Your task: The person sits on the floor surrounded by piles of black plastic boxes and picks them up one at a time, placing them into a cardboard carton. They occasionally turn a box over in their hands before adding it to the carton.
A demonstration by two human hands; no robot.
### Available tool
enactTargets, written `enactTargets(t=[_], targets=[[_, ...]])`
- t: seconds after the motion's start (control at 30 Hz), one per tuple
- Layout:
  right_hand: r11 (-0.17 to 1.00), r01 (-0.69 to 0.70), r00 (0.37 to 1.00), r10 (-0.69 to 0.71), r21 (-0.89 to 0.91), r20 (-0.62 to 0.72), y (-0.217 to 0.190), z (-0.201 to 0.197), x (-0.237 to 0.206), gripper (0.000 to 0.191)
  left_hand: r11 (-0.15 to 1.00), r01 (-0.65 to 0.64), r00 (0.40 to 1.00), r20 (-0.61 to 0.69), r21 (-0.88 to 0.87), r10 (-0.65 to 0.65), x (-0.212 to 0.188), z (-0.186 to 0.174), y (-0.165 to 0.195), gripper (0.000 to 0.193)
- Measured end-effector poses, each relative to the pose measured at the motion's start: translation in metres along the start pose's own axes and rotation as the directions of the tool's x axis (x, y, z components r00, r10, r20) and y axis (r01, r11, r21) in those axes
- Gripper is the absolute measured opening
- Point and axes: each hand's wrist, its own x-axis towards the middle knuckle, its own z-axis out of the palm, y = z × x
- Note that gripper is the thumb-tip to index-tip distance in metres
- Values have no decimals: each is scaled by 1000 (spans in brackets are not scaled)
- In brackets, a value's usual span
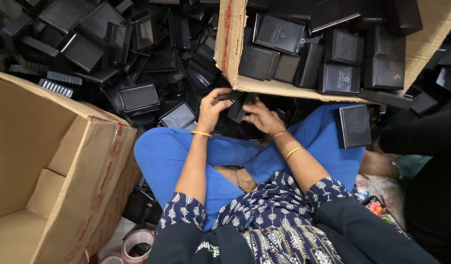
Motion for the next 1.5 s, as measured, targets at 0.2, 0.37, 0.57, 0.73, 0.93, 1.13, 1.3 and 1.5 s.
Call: enactTargets(t=[0.2,0.37,0.57,0.73,0.93,1.13,1.3,1.5], targets=[[989,-17,999,12,-148,-37,8,-4,6,60,999,26,1000,-18,35,-25,3,-7,-12,36],[991,-31,986,9,-131,-169,15,-11,12,51,990,-85,985,158,109,67,2,0,-14,35],[995,41,999,-42,88,10,13,-19,10,53,983,-159,982,119,94,147,0,5,-6,36],[995,99,995,-100,21,21,14,-16,8,64,942,-206,977,113,265,182,-2,5,3,37],[990,141,990,-141,17,9,12,-13,7,66,799,-351,936,167,488,309,-2,9,11,42],[978,189,976,-197,-86,-92,19,-15,7,68,720,-435,895,173,541,411,-2,12,18,43],[971,203,964,-220,-128,-147,25,-17,10,55,709,-429,894,153,560,421,-5,17,23,41],[969,214,960,-232,-123,-159,23,-11,9,54,663,-443,881,158,603,445,-8,18,23,41]])
